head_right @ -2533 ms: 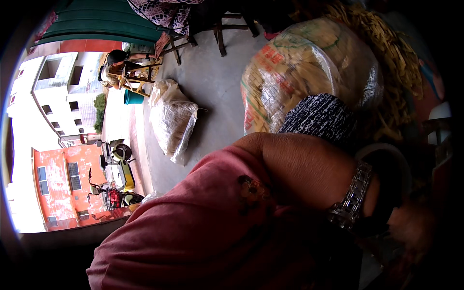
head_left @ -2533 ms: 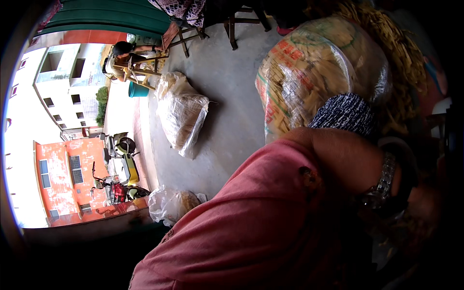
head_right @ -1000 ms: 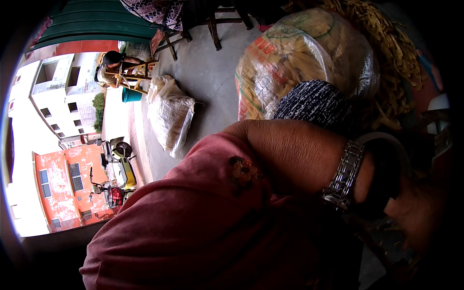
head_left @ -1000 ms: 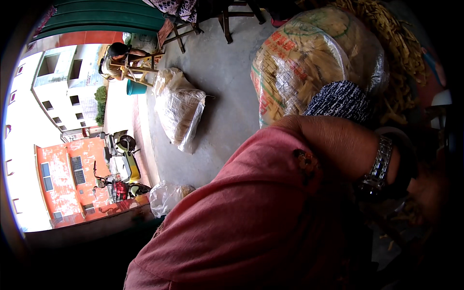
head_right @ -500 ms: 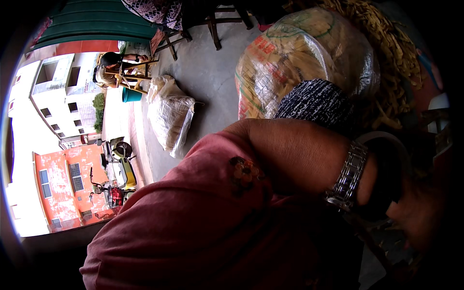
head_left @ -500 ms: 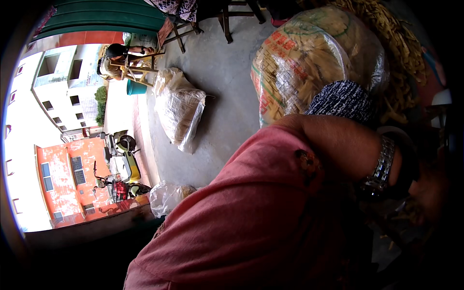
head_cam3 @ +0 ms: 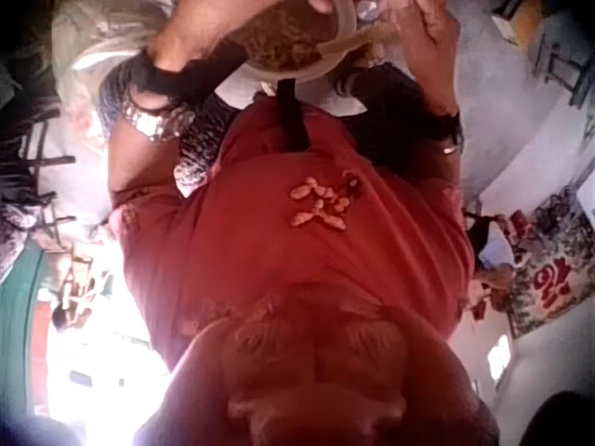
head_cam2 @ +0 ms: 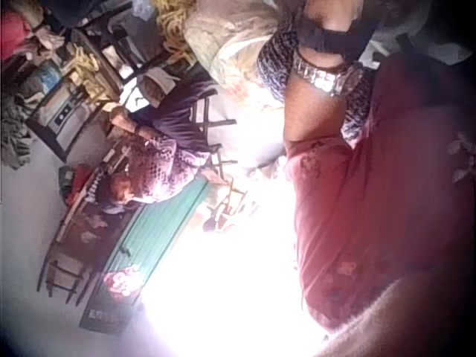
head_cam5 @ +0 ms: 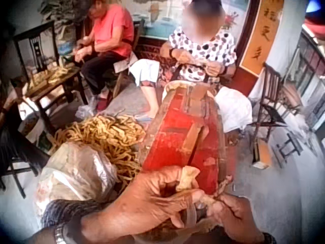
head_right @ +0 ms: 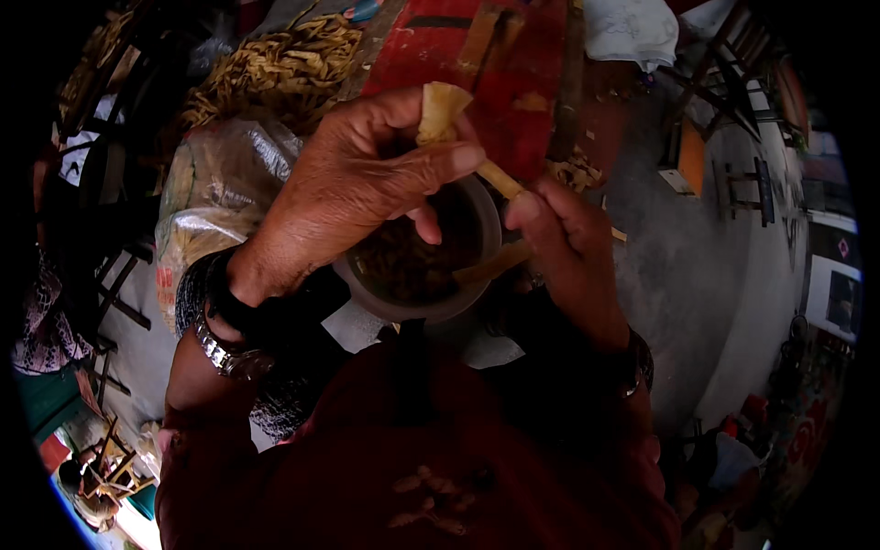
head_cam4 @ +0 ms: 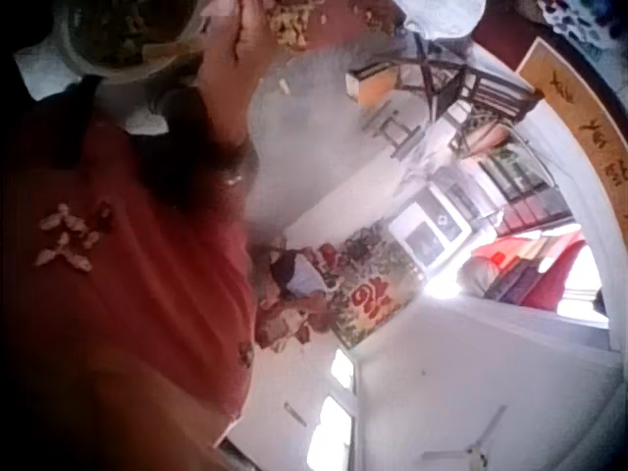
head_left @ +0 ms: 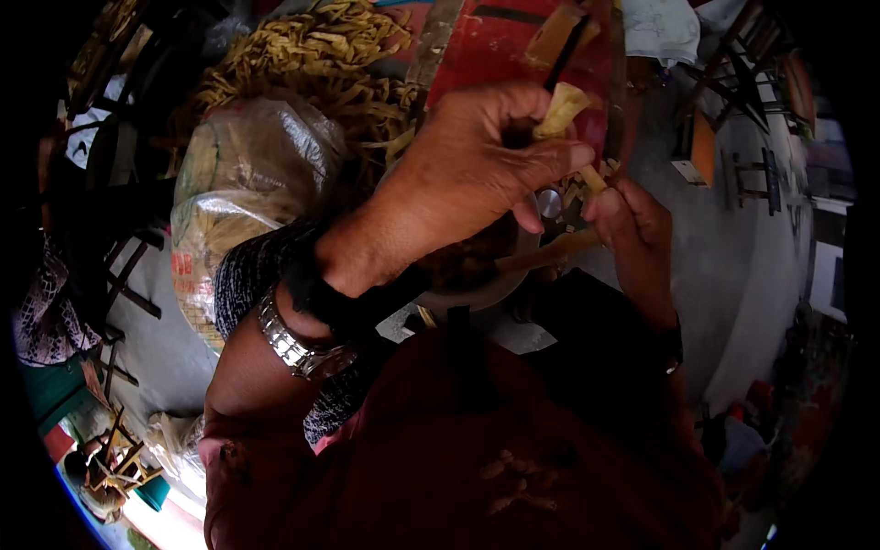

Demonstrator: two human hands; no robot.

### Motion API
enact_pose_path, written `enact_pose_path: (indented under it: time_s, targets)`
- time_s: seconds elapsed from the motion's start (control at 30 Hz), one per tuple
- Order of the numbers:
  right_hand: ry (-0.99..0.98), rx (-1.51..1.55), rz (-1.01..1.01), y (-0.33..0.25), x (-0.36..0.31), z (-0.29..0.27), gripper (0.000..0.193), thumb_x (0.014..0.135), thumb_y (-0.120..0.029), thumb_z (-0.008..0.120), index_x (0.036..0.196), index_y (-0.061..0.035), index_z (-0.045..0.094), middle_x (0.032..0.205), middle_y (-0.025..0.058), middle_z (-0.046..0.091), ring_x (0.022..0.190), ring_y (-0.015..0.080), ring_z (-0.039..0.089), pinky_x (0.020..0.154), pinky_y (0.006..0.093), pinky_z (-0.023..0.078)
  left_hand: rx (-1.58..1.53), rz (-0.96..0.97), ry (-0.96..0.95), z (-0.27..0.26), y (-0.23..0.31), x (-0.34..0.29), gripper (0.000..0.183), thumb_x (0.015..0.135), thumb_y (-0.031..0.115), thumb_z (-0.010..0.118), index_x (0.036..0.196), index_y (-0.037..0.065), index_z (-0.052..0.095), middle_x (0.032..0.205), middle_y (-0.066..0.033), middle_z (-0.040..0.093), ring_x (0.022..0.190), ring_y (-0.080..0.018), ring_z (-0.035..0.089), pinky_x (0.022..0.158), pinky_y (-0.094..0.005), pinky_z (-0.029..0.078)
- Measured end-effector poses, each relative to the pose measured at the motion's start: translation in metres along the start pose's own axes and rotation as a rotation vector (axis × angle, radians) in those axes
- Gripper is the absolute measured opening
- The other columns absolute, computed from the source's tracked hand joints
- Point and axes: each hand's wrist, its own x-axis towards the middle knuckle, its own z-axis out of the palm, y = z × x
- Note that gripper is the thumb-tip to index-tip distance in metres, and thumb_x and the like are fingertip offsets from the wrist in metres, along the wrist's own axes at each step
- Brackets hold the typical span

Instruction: The person is peeling and splitting thin yellow strips of plant material by hand and placing the shorter pieces into a white bowl.

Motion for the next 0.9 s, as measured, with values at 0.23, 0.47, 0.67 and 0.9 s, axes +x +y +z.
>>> enact_pose_path:
  time_s: [0.23,0.47,0.67,0.9]
  targets:
    - [0.051,-0.005,0.017,-0.020,-0.009,-0.002,0.025,0.094,-0.021,0.051,0.081,0.0005,0.053,0.063,-0.0008,0.042,0.061,0.0061,0.038,0.054,0.0245,0.032,0.046,-0.114,0.061,0.015,0.002,0.011,0.013,0.088,0.013,0.062,0.096,0.002,0.063,0.072,0.0023,0.054,0.054,-0.0015,0.046,0.049,-0.0175,0.048]
    - [0.015,-0.072,-0.087,-0.001,-0.003,-0.015,0.023,0.094,-0.021,0.049,0.084,0.0005,0.051,0.063,0.0081,0.042,0.057,0.0162,0.040,0.054,0.0305,0.035,0.101,-0.082,0.147,0.018,0.003,0.021,0.010,0.088,0.009,0.061,0.094,0.001,0.062,0.070,0.0011,0.054,0.052,-0.0027,0.044,0.050,-0.0182,0.047]
    - [0.161,-0.376,-0.238,0.000,0.023,-0.025,0.021,0.094,-0.022,0.047,0.087,-0.0019,0.051,0.066,0.0178,0.052,0.061,0.0356,0.051,0.055,0.0420,0.036,0.098,-0.015,0.252,0.017,0.009,0.041,0.011,0.088,0.009,0.059,0.095,0.000,0.062,0.070,-0.0003,0.055,0.051,-0.0033,0.044,0.049,-0.0203,0.048]
    - [0.290,-0.545,-0.274,-0.013,0.046,-0.026,0.016,0.093,-0.018,0.045,0.087,-0.0039,0.050,0.066,0.0187,0.054,0.064,0.0391,0.052,0.055,0.0460,0.035,0.053,0.084,0.281,0.008,0.013,0.061,0.012,0.088,0.011,0.059,0.092,0.001,0.064,0.069,-0.0007,0.056,0.049,-0.0045,0.042,0.050,-0.0219,0.048]
